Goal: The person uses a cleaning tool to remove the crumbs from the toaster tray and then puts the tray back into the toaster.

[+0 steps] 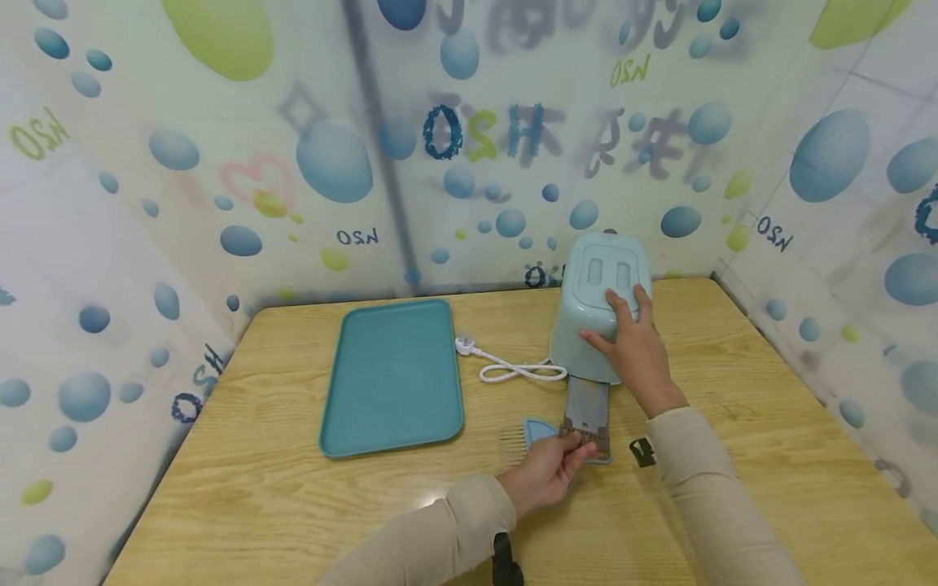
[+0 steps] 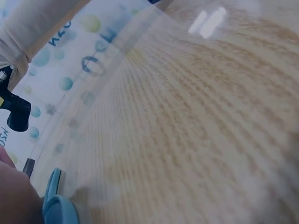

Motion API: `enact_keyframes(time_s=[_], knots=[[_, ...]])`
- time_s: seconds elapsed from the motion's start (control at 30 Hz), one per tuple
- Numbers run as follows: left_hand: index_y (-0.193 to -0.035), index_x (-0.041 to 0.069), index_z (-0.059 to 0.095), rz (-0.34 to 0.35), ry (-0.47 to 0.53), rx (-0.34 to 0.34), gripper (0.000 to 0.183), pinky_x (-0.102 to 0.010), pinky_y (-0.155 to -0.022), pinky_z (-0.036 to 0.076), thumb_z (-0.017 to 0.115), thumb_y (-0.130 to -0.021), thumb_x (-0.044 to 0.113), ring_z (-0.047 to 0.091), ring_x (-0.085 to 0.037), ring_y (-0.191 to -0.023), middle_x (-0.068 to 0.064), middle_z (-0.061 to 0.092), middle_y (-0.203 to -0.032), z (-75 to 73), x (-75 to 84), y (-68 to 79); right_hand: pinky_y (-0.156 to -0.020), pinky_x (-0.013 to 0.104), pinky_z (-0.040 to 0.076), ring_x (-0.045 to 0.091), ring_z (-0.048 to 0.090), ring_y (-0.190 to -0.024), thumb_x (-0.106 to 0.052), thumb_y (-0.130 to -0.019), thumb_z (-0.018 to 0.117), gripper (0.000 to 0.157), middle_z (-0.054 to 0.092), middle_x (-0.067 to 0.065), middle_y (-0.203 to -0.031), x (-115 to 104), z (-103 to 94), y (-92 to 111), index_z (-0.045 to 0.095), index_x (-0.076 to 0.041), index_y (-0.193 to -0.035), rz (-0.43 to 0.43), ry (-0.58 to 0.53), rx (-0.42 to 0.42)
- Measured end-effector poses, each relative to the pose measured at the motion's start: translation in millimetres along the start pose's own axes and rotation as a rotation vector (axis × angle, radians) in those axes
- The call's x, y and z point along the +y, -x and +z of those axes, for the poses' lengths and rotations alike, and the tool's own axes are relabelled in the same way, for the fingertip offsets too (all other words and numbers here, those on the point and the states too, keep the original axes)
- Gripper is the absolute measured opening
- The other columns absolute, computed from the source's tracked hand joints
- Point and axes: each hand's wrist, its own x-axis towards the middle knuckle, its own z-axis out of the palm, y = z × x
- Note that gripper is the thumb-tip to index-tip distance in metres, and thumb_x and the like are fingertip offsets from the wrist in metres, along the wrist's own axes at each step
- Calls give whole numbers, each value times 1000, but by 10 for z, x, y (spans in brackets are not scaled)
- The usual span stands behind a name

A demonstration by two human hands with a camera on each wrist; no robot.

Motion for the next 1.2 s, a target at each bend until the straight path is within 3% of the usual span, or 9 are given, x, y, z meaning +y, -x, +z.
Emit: enact_keyframes(time_s=[0.17, 0.53, 0.8, 1.2], knots=[[-117, -3, 51, -22, -7, 2, 21, -1, -64, 47, 39, -103, 6, 63, 5, -61, -5, 62, -74, -6, -4, 22, -81, 66, 46, 62, 49, -110, -41, -89, 66, 76, 10, 28, -156, -11, -4, 6, 31, -10, -149, 3, -3, -1], [-108, -1, 53, -2, -30, 22, 14, -2, -61, 47, 41, -101, 4, 62, 4, -59, -4, 63, -71, -15, -44, 123, -83, 66, 45, 63, 47, -112, -43, -90, 65, 76, 8, 26, -157, -5, 4, 11, 30, -11, -149, 14, -2, -16], [-102, 1, 54, -24, -49, -12, 14, -1, -60, 46, 41, -102, 5, 61, 7, -58, -2, 63, -68, -41, -53, 176, -81, 65, 46, 62, 51, -107, -42, -89, 66, 75, 10, 28, -156, -8, 1, 6, 31, -11, -148, -6, 12, 7], [-102, 0, 55, 13, -50, -18, 13, -1, -59, 46, 43, -101, 5, 61, 6, -56, -2, 63, -64, -61, -90, 233, -81, 65, 46, 62, 50, -108, -44, -89, 65, 76, 9, 28, -156, -3, 6, 9, 30, -12, -149, -3, 16, -2]])
